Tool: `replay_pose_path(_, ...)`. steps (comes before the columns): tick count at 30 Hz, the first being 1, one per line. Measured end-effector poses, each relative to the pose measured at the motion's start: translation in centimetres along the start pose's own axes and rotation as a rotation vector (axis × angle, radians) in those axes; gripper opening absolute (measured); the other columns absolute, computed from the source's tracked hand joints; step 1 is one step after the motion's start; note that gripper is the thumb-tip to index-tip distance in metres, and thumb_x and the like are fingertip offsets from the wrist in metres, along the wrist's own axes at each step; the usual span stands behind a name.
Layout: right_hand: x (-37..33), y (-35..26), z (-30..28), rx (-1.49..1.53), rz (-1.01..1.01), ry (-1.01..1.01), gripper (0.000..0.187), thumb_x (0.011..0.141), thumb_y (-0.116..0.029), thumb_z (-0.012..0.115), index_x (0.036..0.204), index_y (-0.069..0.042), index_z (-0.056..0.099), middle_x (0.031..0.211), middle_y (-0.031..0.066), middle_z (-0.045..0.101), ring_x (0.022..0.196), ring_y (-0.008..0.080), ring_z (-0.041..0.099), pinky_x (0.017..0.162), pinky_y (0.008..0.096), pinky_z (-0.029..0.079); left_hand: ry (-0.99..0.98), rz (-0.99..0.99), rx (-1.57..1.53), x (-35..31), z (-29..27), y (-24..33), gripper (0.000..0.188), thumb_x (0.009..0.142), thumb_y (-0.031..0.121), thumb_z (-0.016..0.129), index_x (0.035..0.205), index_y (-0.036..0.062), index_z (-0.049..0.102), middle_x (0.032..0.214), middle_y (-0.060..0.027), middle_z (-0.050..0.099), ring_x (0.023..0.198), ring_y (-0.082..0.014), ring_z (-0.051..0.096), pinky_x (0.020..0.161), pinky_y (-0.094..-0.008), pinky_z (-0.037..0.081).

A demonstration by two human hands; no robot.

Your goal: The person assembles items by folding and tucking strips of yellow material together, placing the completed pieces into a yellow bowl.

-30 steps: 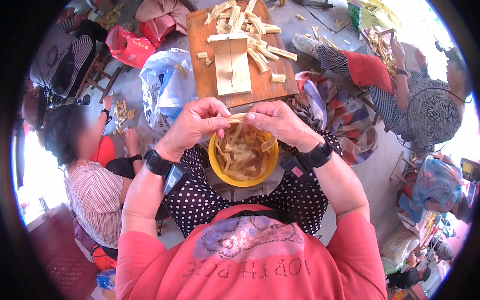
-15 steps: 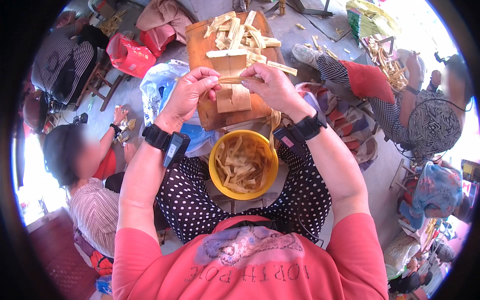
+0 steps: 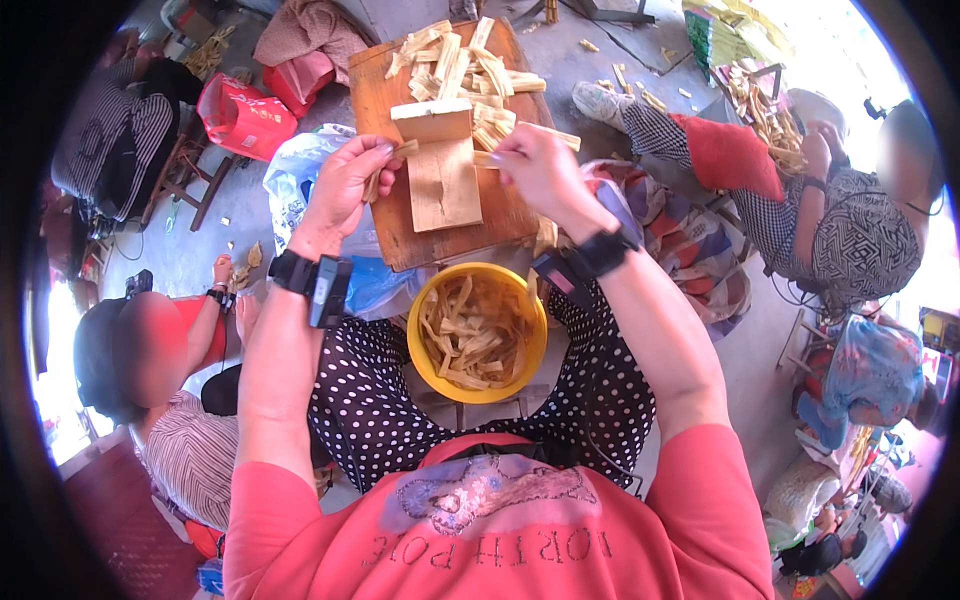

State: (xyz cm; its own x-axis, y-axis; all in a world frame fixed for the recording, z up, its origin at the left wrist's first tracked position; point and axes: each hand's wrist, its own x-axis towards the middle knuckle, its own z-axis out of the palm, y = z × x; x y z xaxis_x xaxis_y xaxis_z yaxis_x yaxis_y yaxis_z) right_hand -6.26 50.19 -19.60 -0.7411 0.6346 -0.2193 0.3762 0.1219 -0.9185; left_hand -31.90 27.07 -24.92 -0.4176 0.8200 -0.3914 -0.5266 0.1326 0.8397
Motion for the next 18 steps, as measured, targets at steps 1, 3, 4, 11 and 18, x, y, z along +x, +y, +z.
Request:
replay_pose_path(1,-1.2,-0.1,-0.8,0.059,0.058,0.004,0.02,0.123,-0.021,0.084,0.12,-0.001,0.082,0.093,0.0023,0.079,0.08,0.0117,0.073,0.071,0.0325,0.058,0.024,-0.02,0.014,-0.8,-0.4,0.3,0.021,0.129,0.02,0.078,0.143,0.005,0.084,0.116,-0.0053,0.088,0.091,-0.0114,0.08,0.084,-0.0283,0.066)
replay_pose_path(3,-3.4,-3.5,-1.2,0.289,0.18,-0.061,0.028,0.125,-0.032,0.083,0.125,-0.003,0.081,0.092,-0.0024,0.071,0.077,0.0075,0.063,0.066,0.0289,0.049,-0.031,-0.068,-0.015,-3.0,0.2,1.3,0.025,0.132,0.023,0.074,0.146,0.005,0.084,0.118,-0.0056,0.088,0.093,-0.0117,0.08,0.084,-0.0282,0.065)
replay_pose_path(4,-4.7,-5.2,-0.8,0.377,0.227,-0.108,0.033,0.126,-0.037,0.083,0.128,-0.004,0.08,0.091,-0.0047,0.067,0.075,0.0054,0.058,0.063,0.0271,0.045,-0.087,-0.078,-0.04,-4.8,1.4,1.3,0.027,0.133,0.024,0.072,0.148,0.005,0.083,0.119,-0.006,0.088,0.094,-0.0121,0.08,0.085,-0.0283,0.065)
replay_pose_path(11,-16.0,-8.2,2.7,0.363,0.265,-0.366,0.038,0.129,-0.044,0.081,0.114,-0.009,0.082,0.091,-0.0059,0.068,0.073,0.0033,0.053,0.064,0.025,0.039,-0.316,-0.094,-0.066,-17.8,7.7,2.3,0.025,0.129,0.019,0.078,0.152,0.0086,0.08,0.126,-0.0056,0.087,0.101,-0.0121,0.08,0.089,-0.0288,0.065)
replay_pose_path(18,-27.4,-12.2,4.8,0.643,0.369,-0.265,0.025,0.128,-0.034,0.081,0.118,-0.011,0.081,0.092,-0.0084,0.065,0.073,0.0031,0.052,0.064,0.0255,0.037,-0.216,0.169,0.099,-29.5,10.6,1.6,0.027,0.119,0.01,0.091,0.145,0.0085,0.083,0.109,0.0017,0.084,0.091,-0.0072,0.078,0.083,-0.0264,0.065)
